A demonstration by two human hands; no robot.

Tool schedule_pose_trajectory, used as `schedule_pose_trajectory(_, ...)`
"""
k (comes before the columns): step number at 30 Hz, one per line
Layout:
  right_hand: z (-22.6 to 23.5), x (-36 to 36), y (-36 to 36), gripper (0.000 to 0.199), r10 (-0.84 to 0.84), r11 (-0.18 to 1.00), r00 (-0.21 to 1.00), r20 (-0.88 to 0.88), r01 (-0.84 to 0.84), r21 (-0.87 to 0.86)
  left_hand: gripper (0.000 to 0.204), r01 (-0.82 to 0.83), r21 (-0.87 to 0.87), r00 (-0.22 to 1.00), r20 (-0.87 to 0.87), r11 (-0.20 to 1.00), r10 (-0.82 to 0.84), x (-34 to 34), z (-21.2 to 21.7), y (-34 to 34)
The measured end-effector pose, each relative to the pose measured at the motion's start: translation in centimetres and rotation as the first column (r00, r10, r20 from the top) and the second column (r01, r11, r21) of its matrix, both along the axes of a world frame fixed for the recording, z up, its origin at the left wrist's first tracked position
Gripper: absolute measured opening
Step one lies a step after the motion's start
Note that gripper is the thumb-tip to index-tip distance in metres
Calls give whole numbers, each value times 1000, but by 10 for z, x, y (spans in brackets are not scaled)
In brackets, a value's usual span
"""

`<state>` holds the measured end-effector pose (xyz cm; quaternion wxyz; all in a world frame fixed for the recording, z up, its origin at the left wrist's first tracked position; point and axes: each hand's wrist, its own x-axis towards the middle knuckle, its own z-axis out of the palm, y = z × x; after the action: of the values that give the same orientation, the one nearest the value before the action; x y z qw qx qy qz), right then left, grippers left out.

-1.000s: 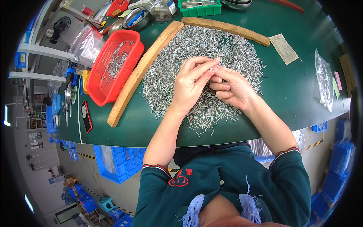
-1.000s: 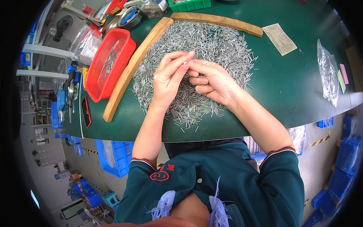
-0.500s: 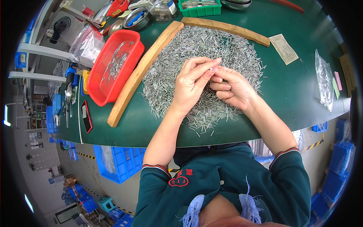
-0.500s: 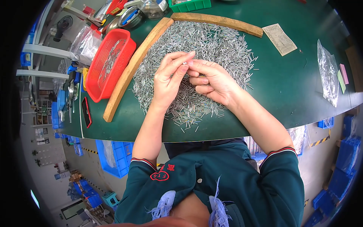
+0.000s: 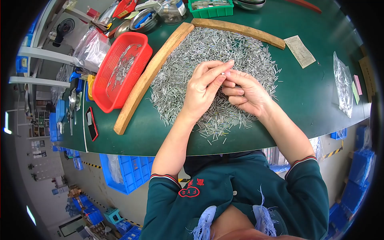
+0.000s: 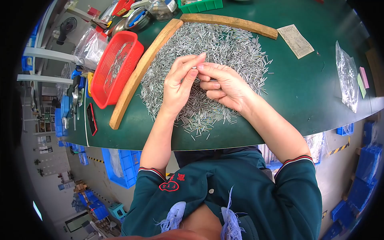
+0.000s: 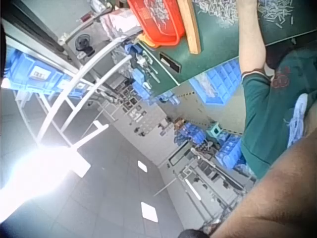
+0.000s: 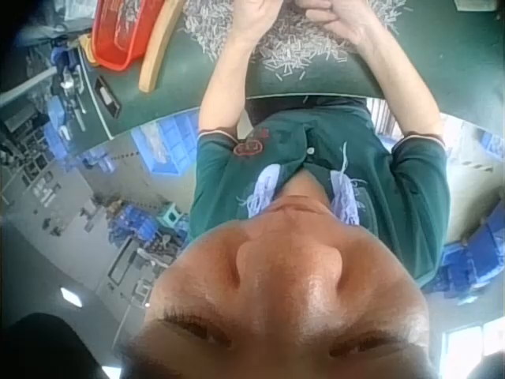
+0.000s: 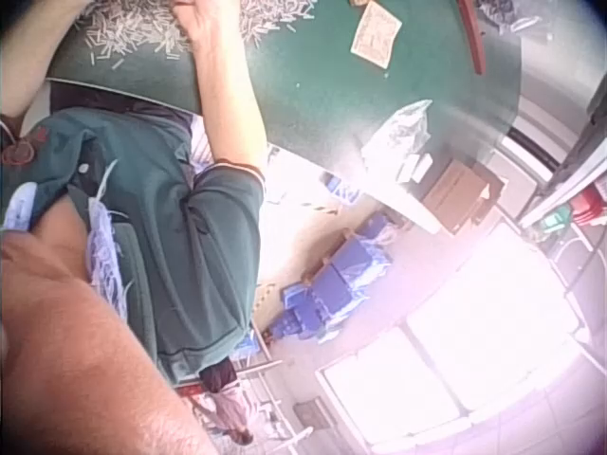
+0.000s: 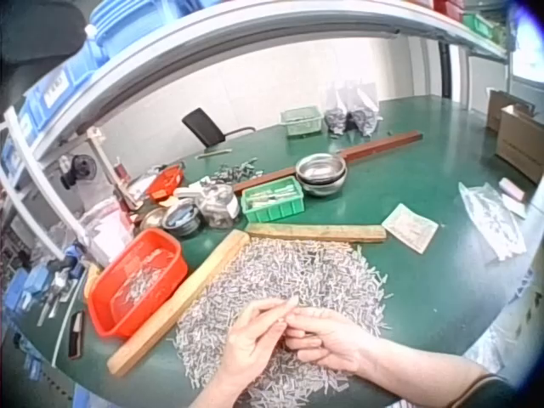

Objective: Sorting small metal pins or screws on a green workbench.

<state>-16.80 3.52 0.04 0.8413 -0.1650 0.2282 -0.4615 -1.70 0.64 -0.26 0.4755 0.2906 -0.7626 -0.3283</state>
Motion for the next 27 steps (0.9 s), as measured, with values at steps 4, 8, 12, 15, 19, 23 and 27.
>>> schedule_pose_trajectory(4,0,0,0,14,2,1000,1000,1,-2,-4,24,5,17,1000,0,1000,-5,0,2,1)
schedule_pose_trajectory(8,-2,0,0,15,14,1000,1000,12,-14,10,23,2,-20,1000,9,1000,-2,1,2,0)
schedule_pose_trajectory(12,0,0,1,24,133,985,991,-20,-130,111,23,41,47,999,-11,998,-40,1,6,5)
schedule_pose_trajectory(15,2,3,4,20,109,979,993,47,-115,170,24,65,73,998,7,995,-66,1,6,8)
schedule_pose_trajectory(19,-1,2,1,21,107,983,991,76,-117,139,23,-2,-37,1000,9,999,3,4,4,5)
schedule_pose_trajectory(23,-6,-15,-9,23,12,992,911,411,-62,110,21,-161,-131,987,-1,978,162,9,-1,-4)
schedule_pose_trajectory(27,-1,-41,-20,18,-168,986,794,585,128,109,19,-228,-183,968,67,956,244,13,-5,-9)
